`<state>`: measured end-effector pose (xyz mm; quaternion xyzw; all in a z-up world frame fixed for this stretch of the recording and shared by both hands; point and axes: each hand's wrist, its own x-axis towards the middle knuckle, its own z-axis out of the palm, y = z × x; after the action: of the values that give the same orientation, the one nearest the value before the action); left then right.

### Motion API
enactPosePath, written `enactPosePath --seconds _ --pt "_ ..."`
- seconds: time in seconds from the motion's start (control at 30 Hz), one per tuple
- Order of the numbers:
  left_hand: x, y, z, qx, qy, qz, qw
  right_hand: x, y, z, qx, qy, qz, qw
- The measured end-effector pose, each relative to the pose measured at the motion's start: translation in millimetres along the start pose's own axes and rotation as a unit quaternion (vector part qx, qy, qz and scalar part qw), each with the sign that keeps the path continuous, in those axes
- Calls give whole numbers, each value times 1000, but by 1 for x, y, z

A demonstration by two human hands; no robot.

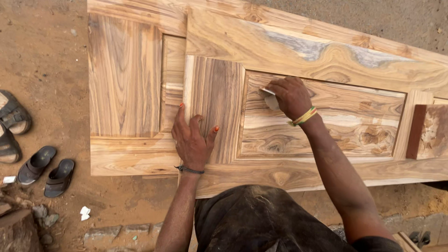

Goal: The person sands a large wooden panel with a sanding block, moving systematically across the surface to smooth the wood grain. The camera remains in a stable overhead position throughout the task.

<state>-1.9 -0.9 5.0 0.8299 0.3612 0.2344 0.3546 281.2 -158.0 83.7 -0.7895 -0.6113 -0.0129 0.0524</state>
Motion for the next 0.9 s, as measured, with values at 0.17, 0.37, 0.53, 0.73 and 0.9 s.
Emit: enactPosePath --seconds 0.17,0.37,0.53,0.73,0.9 --pt "3 -3 3 15 13 14 1000 -33 -17 -9 8 -93 39 995" --pt "1 -3 1 2 7 12 1000 -81 -28 -20 -50 -165 65 983" --pt "3 -4 2 -9 12 19 1000 -79 -3 -23 -47 -178 61 981" --pt "3 -3 1 2 4 20 1000 -11 38 -16 -50 -57 -24 997" --pt "0 -6 3 -1 10 22 1000 -24 28 7 -23 -155 70 985"
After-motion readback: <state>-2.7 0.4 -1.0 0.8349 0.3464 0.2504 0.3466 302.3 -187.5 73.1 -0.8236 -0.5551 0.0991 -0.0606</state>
